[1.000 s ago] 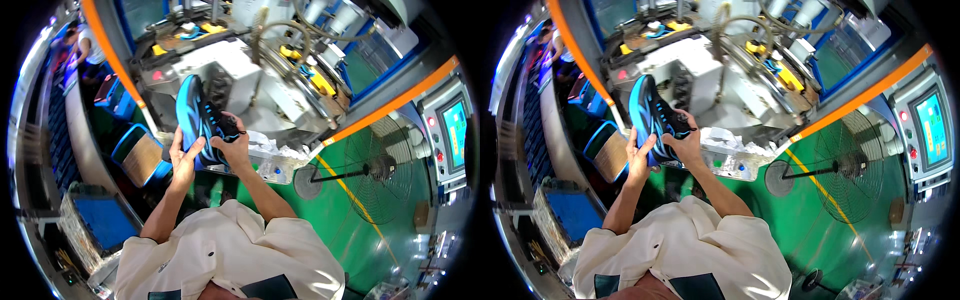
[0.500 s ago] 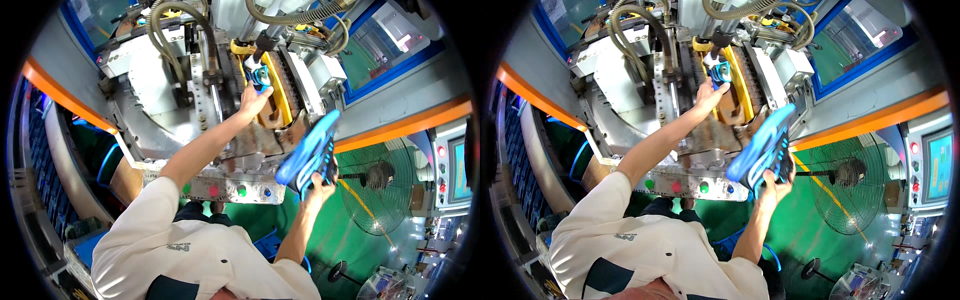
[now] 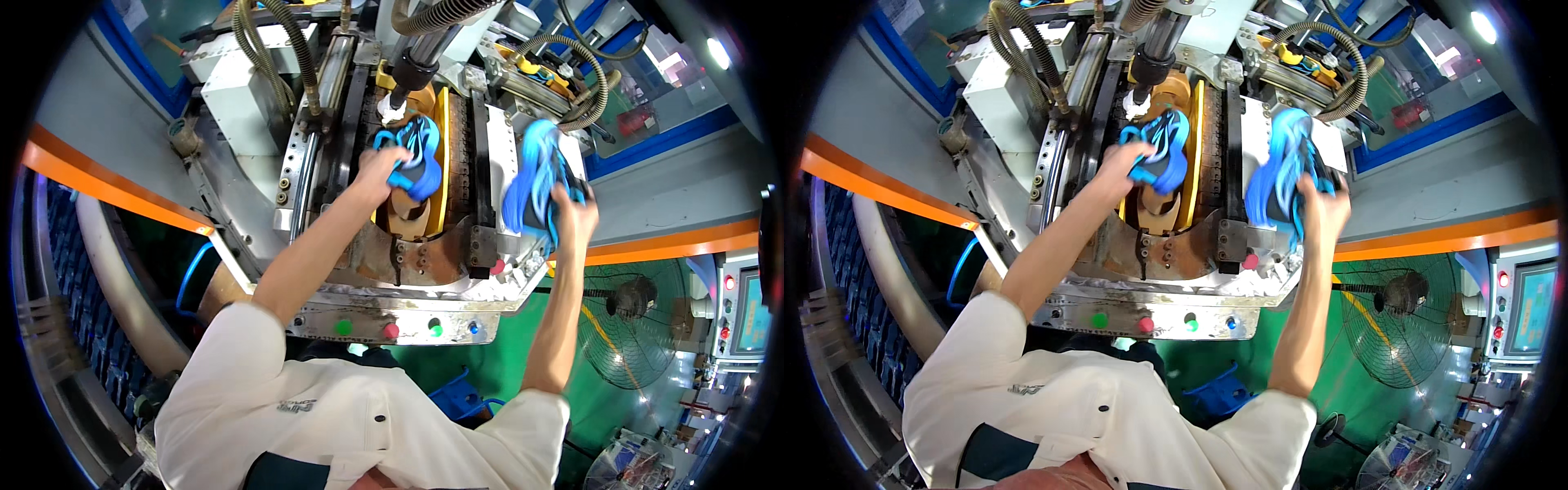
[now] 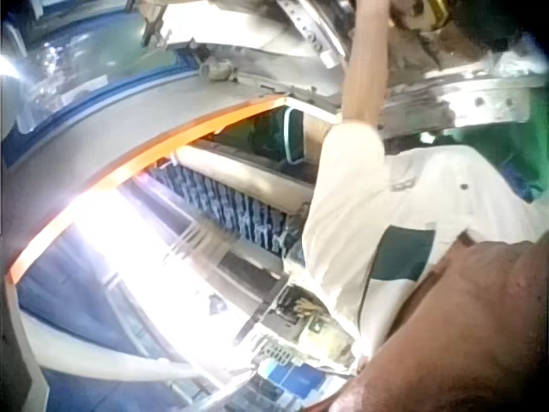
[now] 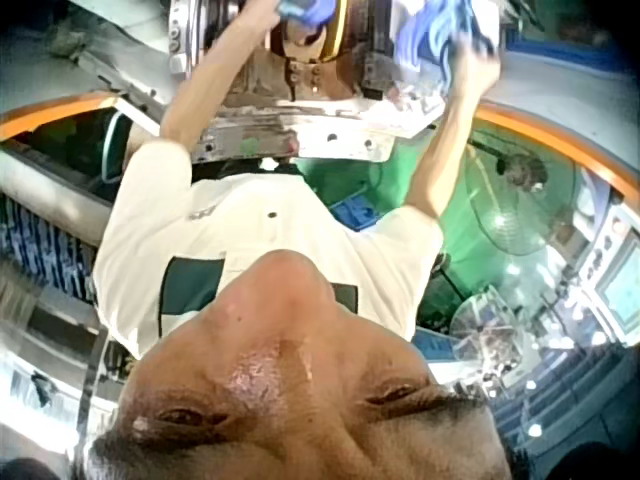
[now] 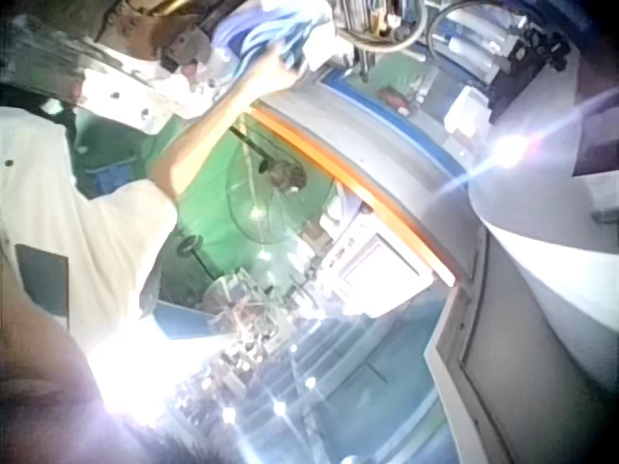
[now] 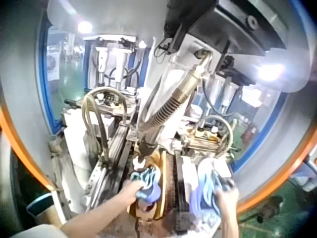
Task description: The person picks up blue shoes from a conveyor belt, places them into an industrial machine for processing, and returns them to the belt.
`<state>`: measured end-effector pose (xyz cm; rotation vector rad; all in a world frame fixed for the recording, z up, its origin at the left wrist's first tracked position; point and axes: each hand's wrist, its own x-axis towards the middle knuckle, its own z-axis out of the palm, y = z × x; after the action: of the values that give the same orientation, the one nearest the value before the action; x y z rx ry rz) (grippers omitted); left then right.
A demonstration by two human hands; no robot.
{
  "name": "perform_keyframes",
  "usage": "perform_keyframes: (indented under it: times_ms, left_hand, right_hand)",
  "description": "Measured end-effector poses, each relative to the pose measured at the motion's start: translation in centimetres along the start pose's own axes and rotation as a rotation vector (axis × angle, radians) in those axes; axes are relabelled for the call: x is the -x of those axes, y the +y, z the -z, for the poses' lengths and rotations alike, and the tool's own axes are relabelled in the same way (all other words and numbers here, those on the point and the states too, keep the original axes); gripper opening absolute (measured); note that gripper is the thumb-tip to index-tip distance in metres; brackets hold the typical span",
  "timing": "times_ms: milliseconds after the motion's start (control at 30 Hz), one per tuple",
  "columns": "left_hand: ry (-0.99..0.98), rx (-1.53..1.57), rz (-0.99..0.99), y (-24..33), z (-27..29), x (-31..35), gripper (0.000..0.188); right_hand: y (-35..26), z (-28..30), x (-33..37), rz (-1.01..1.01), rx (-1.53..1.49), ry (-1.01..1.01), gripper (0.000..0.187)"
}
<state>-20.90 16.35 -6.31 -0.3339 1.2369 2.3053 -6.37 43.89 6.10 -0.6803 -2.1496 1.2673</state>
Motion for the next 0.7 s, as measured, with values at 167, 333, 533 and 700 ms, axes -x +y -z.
perform_keyframes:
  times_ms: [167, 333, 533, 700]
  left_hand:
    - [0.020, -0.045, 0.054, 3.8, 7.2, 17.9, 0.039]
    - [0.447, -0.164, -0.116, 4.0, 15.9, 32.9, 0.091]
    - [0.866, -0.008, -0.524, -0.4, 16.8, 44.5, 0.052]
    - [1.074, 0.319, -0.643, -8.7, 16.2, 49.3, 0.048]
  right_hand:
    - [-3.3, -15.2, -8.1, -0.033, 0.576, -0.420, 0.065]
    - [1.4, -28.9, -5.0, 0.150, 0.715, -0.299, 0.056]
    - [2.7, -33.2, -3.4, 0.107, 0.764, -0.277, 0.065]
    - [1.0, -30.1, 2.8, 0.584, 0.360, -0.304, 0.081]
